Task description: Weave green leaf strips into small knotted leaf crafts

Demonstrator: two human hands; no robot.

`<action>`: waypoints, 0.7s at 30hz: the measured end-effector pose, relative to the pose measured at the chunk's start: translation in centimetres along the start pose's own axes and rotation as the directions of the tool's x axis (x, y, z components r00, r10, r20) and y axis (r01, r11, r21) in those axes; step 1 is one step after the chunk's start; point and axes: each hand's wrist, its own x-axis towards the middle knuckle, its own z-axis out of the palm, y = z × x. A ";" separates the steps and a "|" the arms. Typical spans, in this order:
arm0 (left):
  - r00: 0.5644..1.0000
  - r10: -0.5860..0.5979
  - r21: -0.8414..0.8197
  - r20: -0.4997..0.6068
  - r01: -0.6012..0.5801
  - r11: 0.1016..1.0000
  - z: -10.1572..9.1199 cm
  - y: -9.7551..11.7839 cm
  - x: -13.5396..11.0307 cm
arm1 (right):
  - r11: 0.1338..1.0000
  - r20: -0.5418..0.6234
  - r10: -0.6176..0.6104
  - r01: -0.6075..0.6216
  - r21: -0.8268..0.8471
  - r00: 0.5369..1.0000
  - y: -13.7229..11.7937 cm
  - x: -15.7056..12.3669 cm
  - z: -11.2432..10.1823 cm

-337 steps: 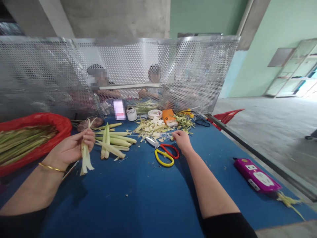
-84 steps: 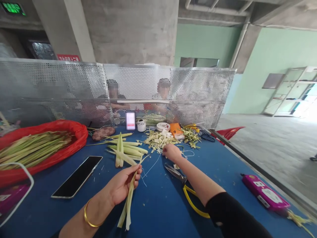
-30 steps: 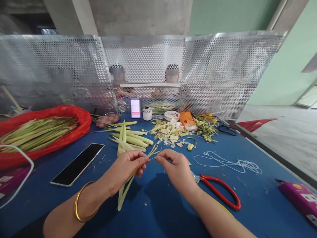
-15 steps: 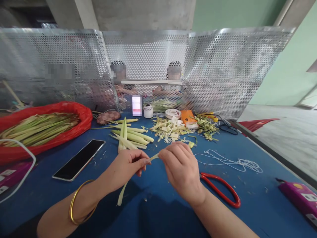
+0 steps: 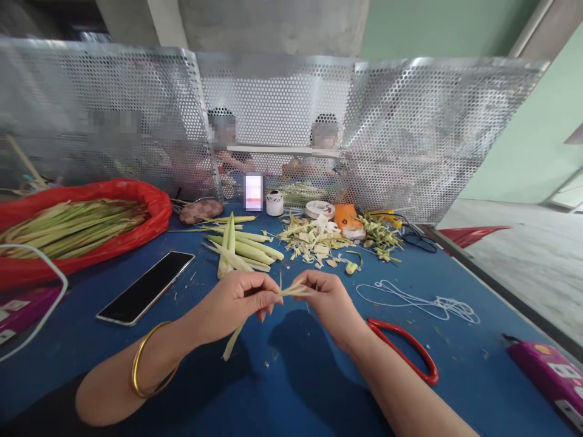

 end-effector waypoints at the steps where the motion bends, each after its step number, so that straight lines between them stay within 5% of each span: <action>1: 0.999 -0.009 -0.035 -0.042 0.008 0.999 -0.1 -0.2 0.2 | 0.999 -0.012 -0.024 0.024 -0.029 1.000 0.2 0.0 0.2; 4: 0.985 -0.049 -0.082 -0.167 0.036 0.996 -0.4 -0.7 0.6 | 0.950 -0.044 -0.185 0.167 -0.262 0.982 0.2 -0.4 0.6; 9: 0.959 -0.104 -0.084 -0.264 0.085 0.993 -0.5 -1.0 0.9 | 0.753 0.036 -0.412 0.363 -0.549 0.910 -0.2 -1.3 1.0; 15: 0.945 -0.077 -0.023 -0.319 0.074 0.997 -0.3 -1.4 1.0 | 0.596 0.118 -0.509 0.448 -0.666 0.853 -0.3 -1.7 1.4; 21: 0.943 -0.168 -0.141 -0.287 0.132 0.981 -0.4 -1.4 1.1 | 0.588 0.115 -0.503 0.436 -0.681 0.857 -0.2 -1.7 1.2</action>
